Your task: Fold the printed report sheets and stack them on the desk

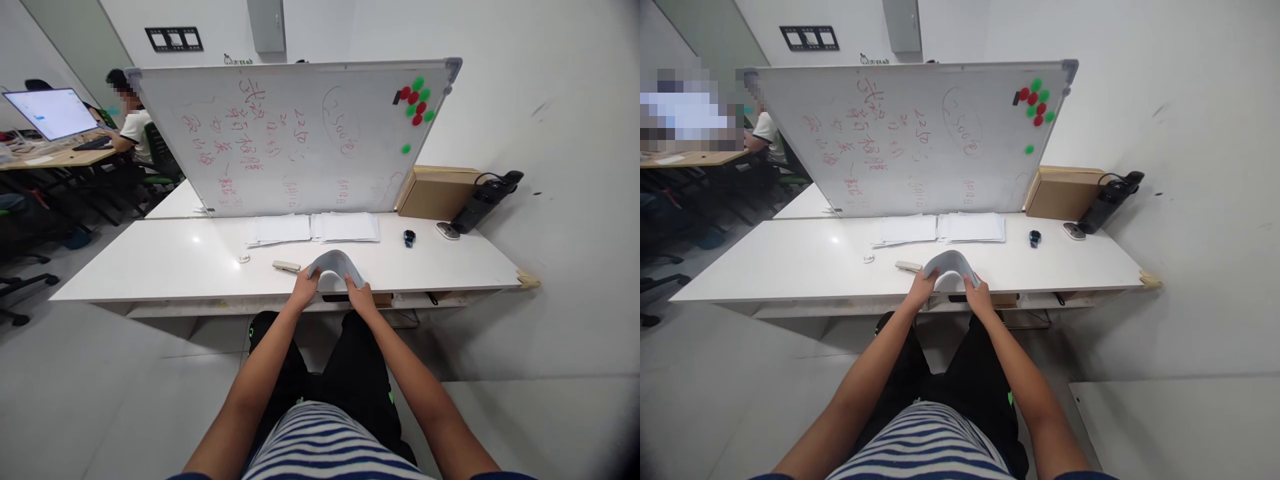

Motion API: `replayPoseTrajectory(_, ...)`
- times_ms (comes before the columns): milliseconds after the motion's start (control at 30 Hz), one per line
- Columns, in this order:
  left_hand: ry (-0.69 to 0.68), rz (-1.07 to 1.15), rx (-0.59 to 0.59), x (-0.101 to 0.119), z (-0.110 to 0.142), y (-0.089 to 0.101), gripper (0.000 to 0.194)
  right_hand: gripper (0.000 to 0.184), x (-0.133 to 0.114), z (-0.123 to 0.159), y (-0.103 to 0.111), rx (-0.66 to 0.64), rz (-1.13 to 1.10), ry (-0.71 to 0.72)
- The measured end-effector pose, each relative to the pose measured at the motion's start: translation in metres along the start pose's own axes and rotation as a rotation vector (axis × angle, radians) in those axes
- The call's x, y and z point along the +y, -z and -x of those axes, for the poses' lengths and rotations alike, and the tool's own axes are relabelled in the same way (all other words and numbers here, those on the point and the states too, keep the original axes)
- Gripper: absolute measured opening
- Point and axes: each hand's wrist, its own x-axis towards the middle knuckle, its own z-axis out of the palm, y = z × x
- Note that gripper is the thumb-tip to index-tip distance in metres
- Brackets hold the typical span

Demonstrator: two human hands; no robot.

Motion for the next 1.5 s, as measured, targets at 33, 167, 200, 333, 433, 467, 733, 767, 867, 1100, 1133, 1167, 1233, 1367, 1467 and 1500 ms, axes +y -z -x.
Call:
replayPoseTrajectory(33,-0.016,-0.007,0.004,0.000,0.000,0.000,0.032,0.046,0.000,0.001,0.001,0.001,-0.015,-0.002)
replayPoseTrajectory(167,-0.014,-0.028,0.017,-0.005,-0.002,0.000,0.033,0.048,-0.004,0.003,0.004,-0.043,-0.025,-0.001)
replayPoseTrajectory(200,-0.007,-0.027,0.019,-0.007,-0.003,-0.001,0.033,0.047,-0.005,0.003,0.004,-0.061,-0.015,-0.002)
replayPoseTrajectory(333,0.005,-0.023,0.037,-0.017,-0.004,-0.004,0.036,0.044,-0.005,0.002,0.003,-0.111,-0.006,-0.005)
replayPoseTrajectory(433,-0.011,-0.042,0.029,-0.018,-0.003,-0.003,0.036,0.041,-0.006,-0.004,0.006,-0.072,0.016,-0.014)
replayPoseTrajectory(467,-0.018,-0.051,0.021,-0.017,-0.003,-0.001,0.037,0.041,-0.007,-0.006,0.008,-0.055,0.025,-0.019)
replayPoseTrajectory(733,-0.071,-0.078,-0.060,-0.015,-0.003,0.005,0.038,0.042,-0.007,-0.014,0.011,-0.030,0.055,-0.094)
replayPoseTrajectory(767,-0.070,-0.083,-0.059,-0.017,-0.003,0.004,0.037,0.042,-0.007,-0.013,0.011,-0.031,0.056,-0.106)
replayPoseTrajectory(867,-0.025,-0.082,-0.003,-0.023,-0.003,0.004,0.034,0.043,-0.007,-0.013,0.012,-0.026,0.030,-0.105)
replayPoseTrajectory(1100,0.074,0.047,0.056,-0.025,-0.003,0.012,0.037,0.051,-0.011,-0.019,0.034,-0.067,-0.040,-0.122)
replayPoseTrajectory(1133,0.085,0.079,0.040,-0.024,-0.003,0.013,0.039,0.051,-0.010,-0.020,0.038,-0.081,-0.062,-0.123)
replayPoseTrajectory(1167,0.096,0.106,0.020,-0.023,-0.003,0.014,0.041,0.052,-0.008,-0.021,0.040,-0.098,-0.091,-0.132)
replayPoseTrajectory(1233,0.111,0.131,-0.038,-0.023,-0.002,0.014,0.041,0.052,-0.003,-0.022,0.043,-0.119,-0.146,-0.165)
replayPoseTrajectory(1367,0.064,0.079,-0.092,-0.028,0.000,0.006,0.038,0.051,0.007,-0.017,0.035,-0.138,-0.124,-0.225)
replayPoseTrajectory(1467,0.038,0.023,-0.025,-0.030,0.003,-0.001,0.036,0.045,0.007,-0.010,0.026,-0.129,-0.078,-0.205)
replayPoseTrajectory(1500,0.042,0.003,-0.014,-0.030,0.004,-0.001,0.035,0.043,0.005,-0.008,0.023,-0.113,-0.061,-0.210)
